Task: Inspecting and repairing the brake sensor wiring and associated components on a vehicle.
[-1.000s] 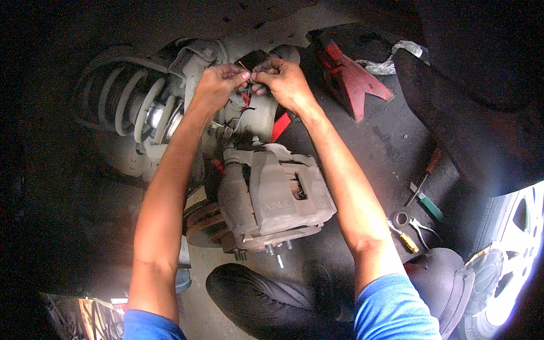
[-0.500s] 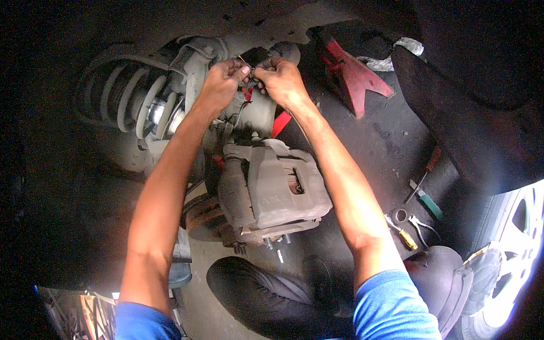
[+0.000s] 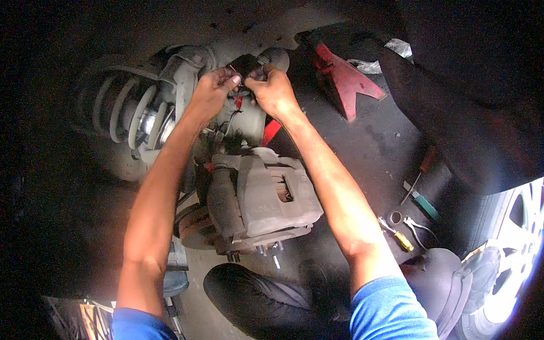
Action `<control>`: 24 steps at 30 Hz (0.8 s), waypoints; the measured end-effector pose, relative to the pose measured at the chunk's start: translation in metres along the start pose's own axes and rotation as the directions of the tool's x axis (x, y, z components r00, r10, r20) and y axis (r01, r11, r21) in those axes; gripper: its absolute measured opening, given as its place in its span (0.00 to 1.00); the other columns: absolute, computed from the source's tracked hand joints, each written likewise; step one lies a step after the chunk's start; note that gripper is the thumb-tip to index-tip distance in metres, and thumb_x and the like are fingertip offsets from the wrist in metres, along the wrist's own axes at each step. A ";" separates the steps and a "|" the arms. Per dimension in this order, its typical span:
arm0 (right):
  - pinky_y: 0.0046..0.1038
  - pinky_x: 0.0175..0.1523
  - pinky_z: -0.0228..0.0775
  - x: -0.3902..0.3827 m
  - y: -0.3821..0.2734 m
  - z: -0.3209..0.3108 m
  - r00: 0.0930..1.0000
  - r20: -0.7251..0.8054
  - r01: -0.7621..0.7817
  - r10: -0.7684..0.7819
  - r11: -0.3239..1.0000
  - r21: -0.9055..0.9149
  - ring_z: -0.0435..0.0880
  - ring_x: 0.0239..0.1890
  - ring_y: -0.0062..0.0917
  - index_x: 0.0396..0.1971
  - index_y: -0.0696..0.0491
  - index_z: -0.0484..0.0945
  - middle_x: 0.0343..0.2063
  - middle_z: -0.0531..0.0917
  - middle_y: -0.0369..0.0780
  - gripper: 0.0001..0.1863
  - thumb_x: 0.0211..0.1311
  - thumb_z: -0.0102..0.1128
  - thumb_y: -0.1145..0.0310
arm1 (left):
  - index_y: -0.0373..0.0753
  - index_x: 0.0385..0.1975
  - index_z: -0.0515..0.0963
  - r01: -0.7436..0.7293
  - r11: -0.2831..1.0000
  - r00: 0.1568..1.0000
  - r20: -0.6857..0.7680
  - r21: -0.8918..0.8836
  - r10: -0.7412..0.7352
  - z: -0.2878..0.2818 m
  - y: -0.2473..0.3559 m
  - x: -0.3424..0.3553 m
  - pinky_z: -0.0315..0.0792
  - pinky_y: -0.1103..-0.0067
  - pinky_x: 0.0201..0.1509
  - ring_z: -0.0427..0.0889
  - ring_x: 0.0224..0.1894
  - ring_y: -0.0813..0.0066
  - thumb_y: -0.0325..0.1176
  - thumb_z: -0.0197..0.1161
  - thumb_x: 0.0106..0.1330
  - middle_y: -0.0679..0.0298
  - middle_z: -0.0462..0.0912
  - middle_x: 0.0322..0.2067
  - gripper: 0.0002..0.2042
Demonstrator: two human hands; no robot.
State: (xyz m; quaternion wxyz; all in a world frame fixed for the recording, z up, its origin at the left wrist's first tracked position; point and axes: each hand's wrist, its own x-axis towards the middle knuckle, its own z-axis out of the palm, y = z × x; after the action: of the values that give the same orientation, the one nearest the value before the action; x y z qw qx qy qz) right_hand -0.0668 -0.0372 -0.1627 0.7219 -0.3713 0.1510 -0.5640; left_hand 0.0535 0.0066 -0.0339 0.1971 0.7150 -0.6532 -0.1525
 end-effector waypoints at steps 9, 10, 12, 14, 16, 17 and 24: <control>0.32 0.39 0.79 0.011 0.010 -0.014 0.994 0.067 0.097 -0.083 0.965 -0.243 0.89 0.29 0.25 0.44 0.65 0.85 0.31 0.90 0.46 0.19 0.66 0.68 0.61 | 0.27 0.50 0.83 0.119 0.983 0.993 0.031 -0.142 -0.115 0.003 0.017 -0.004 0.76 0.78 0.54 0.84 0.43 0.77 0.30 0.70 0.75 0.63 0.88 0.40 0.12; 0.32 0.39 0.79 0.008 0.006 -0.011 0.994 0.074 0.094 -0.079 0.967 -0.237 0.89 0.29 0.25 0.44 0.65 0.85 0.31 0.90 0.46 0.19 0.66 0.68 0.61 | 0.27 0.49 0.83 0.120 0.987 0.993 0.025 -0.106 -0.118 0.001 0.014 -0.004 0.76 0.78 0.54 0.84 0.44 0.77 0.29 0.71 0.74 0.63 0.88 0.40 0.12; 0.37 0.45 0.81 0.003 -0.001 -0.006 0.995 0.053 0.103 -0.089 0.910 -0.401 0.92 0.35 0.35 0.44 0.67 0.84 0.33 0.90 0.53 0.23 0.64 0.69 0.59 | 0.28 0.48 0.83 0.111 0.989 0.994 0.014 -0.094 -0.110 -0.003 0.010 -0.006 0.76 0.78 0.54 0.84 0.44 0.77 0.28 0.71 0.74 0.62 0.88 0.40 0.11; 0.39 0.48 0.81 0.002 -0.003 -0.008 0.993 0.035 0.115 -0.111 0.901 -0.419 0.93 0.39 0.39 0.44 0.67 0.84 0.35 0.90 0.56 0.23 0.64 0.68 0.58 | 0.28 0.48 0.83 0.088 0.992 0.996 0.017 -0.094 -0.086 0.002 0.010 -0.004 0.76 0.78 0.54 0.84 0.44 0.77 0.28 0.71 0.74 0.62 0.88 0.40 0.10; 0.40 0.51 0.80 0.002 -0.003 -0.009 0.991 0.019 0.130 -0.135 0.890 -0.438 0.93 0.43 0.43 0.44 0.67 0.84 0.36 0.89 0.58 0.24 0.64 0.68 0.58 | 0.29 0.47 0.83 0.046 0.994 0.999 0.018 -0.102 -0.045 0.005 0.010 -0.002 0.76 0.78 0.54 0.83 0.44 0.77 0.27 0.70 0.74 0.62 0.88 0.40 0.09; 0.40 0.52 0.80 0.002 -0.002 -0.008 0.991 0.009 0.123 -0.131 0.902 -0.414 0.93 0.45 0.45 0.44 0.68 0.84 0.37 0.89 0.59 0.24 0.63 0.68 0.58 | 0.29 0.47 0.83 0.045 0.993 0.999 0.017 -0.106 -0.043 0.006 0.009 -0.001 0.76 0.78 0.54 0.83 0.44 0.77 0.27 0.70 0.74 0.62 0.88 0.40 0.09; 0.37 0.38 0.80 0.004 0.009 -0.015 0.993 -0.018 0.110 -0.120 0.954 -0.279 0.90 0.30 0.33 0.41 0.68 0.84 0.29 0.88 0.50 0.20 0.64 0.68 0.62 | 0.28 0.48 0.83 0.008 0.999 0.997 0.077 -0.054 -0.004 0.001 0.006 0.005 0.76 0.76 0.54 0.84 0.44 0.76 0.28 0.68 0.75 0.62 0.89 0.40 0.09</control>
State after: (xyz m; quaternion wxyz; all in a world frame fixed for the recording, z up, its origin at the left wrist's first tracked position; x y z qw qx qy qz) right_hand -0.0686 -0.0458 -0.1790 0.6259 -0.4671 0.2193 -0.5848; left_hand 0.0484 0.0008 -0.0322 0.1909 0.7051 -0.6536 -0.1981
